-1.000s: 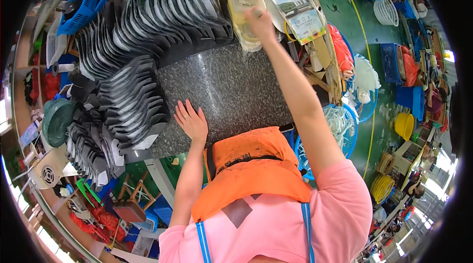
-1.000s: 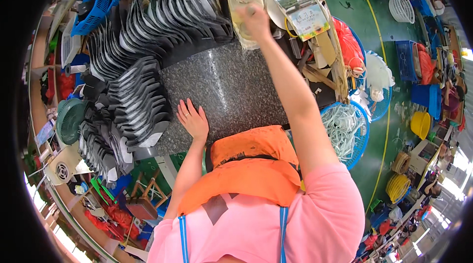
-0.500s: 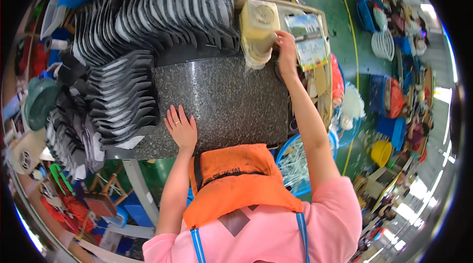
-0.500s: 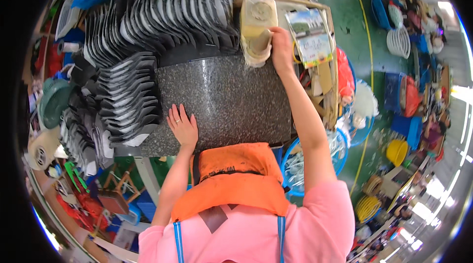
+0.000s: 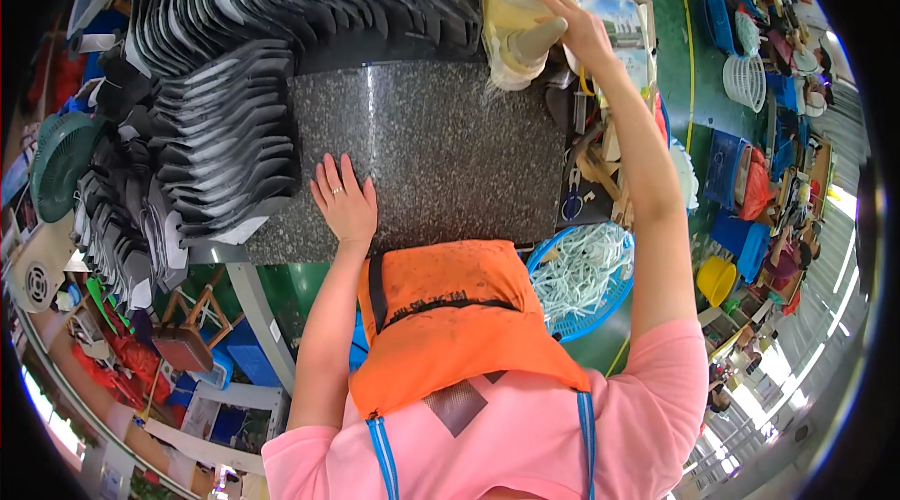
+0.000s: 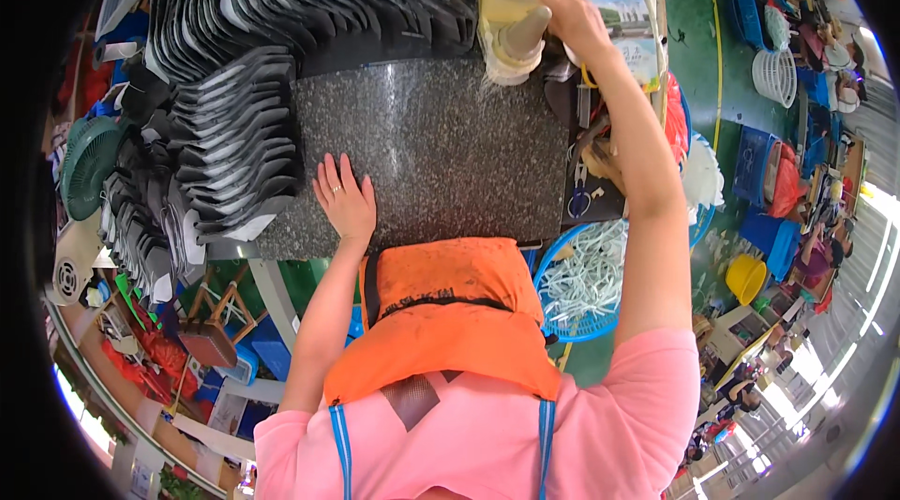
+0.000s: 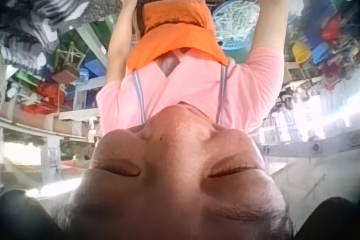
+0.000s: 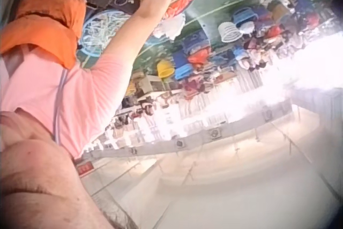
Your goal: The person applies adhesive to specific sections of grey and black shoe upper components using a handheld brush, then stacks the treated components on the workspace.
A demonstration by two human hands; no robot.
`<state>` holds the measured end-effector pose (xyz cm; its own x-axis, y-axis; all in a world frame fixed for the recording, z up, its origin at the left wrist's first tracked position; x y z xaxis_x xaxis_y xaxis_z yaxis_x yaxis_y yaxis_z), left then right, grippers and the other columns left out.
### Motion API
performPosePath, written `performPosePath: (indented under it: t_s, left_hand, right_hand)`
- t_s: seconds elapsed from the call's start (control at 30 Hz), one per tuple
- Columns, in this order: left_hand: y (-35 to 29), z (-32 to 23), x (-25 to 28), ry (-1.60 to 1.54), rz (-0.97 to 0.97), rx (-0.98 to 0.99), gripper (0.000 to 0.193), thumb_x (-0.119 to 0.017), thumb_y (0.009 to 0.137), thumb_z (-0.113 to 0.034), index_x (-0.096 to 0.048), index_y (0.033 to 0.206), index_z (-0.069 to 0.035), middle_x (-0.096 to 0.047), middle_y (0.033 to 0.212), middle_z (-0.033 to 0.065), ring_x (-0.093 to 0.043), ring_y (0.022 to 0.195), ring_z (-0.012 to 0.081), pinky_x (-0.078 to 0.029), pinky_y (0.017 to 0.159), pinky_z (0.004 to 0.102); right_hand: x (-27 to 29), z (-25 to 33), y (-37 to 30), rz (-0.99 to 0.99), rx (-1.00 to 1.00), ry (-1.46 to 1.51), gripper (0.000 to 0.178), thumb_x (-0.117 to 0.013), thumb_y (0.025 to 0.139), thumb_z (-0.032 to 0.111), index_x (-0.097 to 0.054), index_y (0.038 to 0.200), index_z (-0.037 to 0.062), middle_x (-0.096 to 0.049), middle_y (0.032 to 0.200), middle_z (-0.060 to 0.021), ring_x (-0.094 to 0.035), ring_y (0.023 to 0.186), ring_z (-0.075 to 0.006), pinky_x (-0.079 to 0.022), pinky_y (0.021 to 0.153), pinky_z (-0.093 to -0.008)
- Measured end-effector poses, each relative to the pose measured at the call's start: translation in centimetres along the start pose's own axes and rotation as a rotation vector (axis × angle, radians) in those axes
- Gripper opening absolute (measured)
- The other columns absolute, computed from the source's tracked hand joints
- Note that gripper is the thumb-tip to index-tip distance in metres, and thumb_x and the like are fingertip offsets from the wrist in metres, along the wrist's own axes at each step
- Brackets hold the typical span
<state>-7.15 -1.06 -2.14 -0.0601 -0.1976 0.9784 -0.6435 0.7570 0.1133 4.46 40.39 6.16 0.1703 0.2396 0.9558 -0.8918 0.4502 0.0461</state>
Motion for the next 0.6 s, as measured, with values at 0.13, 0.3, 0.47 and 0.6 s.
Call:
performPosePath:
  t_s: [0.13,0.3,0.47,0.6]
  left_hand:
    - [-0.5,-0.7,-0.2,-0.003,-0.001,-0.023,0.051,-0.051,0.082,-0.028,-0.039,0.126,-0.005,-0.033,0.132,0.0179,-0.033,0.119,0.0370,-0.025,0.099,0.0527]
    - [0.4,-0.1,-0.4,-0.005,0.031,-0.009,0.053,-0.054,0.081,-0.026,-0.038,0.126,-0.004,-0.031,0.134,0.0177,-0.031,0.121,0.0369,-0.024,0.099,0.0528]
    - [7.4,2.3,2.4,-0.142,0.046,-0.234,0.059,-0.060,0.077,-0.022,-0.036,0.126,0.001,-0.030,0.135,0.0179,-0.028,0.124,0.0360,-0.022,0.101,0.0497]
    - [13.2,-1.4,1.9,-0.117,0.055,-0.308,0.059,-0.053,0.080,-0.028,-0.034,0.128,0.002,-0.030,0.136,0.0184,-0.028,0.125,0.0339,-0.022,0.103,0.0456]
  right_hand:
    - [-0.5,-0.5,-1.4,-0.051,-0.032,-0.060,0.062,-0.057,0.074,0.007,-0.037,0.129,0.0287,-0.039,0.132,0.0047,-0.054,0.097,-0.0302,-0.047,0.078,-0.0382]
    - [0.5,1.5,-2.2,-0.399,0.009,-0.118,0.055,-0.051,0.076,0.001,-0.037,0.129,0.0101,-0.039,0.131,-0.0121,-0.052,0.101,-0.0319,-0.044,0.085,-0.0361]
    - [-1.6,10.9,-7.0,-0.203,-0.092,0.065,0.024,-0.049,0.077,0.005,-0.052,0.102,0.0032,-0.056,0.096,-0.0121,-0.053,0.093,-0.0306,-0.043,0.080,-0.0378]
    - [-5.7,14.0,-6.3,-0.110,0.303,0.185,0.037,-0.054,0.073,0.010,-0.052,0.109,0.0015,-0.050,0.116,-0.0158,-0.045,0.112,-0.0309,-0.034,0.098,-0.0386]
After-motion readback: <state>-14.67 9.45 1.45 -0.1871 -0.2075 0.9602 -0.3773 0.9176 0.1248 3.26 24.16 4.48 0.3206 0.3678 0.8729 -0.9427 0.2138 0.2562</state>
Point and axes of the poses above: each hand's wrist, its own y-axis towards the middle knuckle, its own x-axis out of the back of the hand, z = x × y, the point moved 3 cm from there along y, towards the middle knuckle
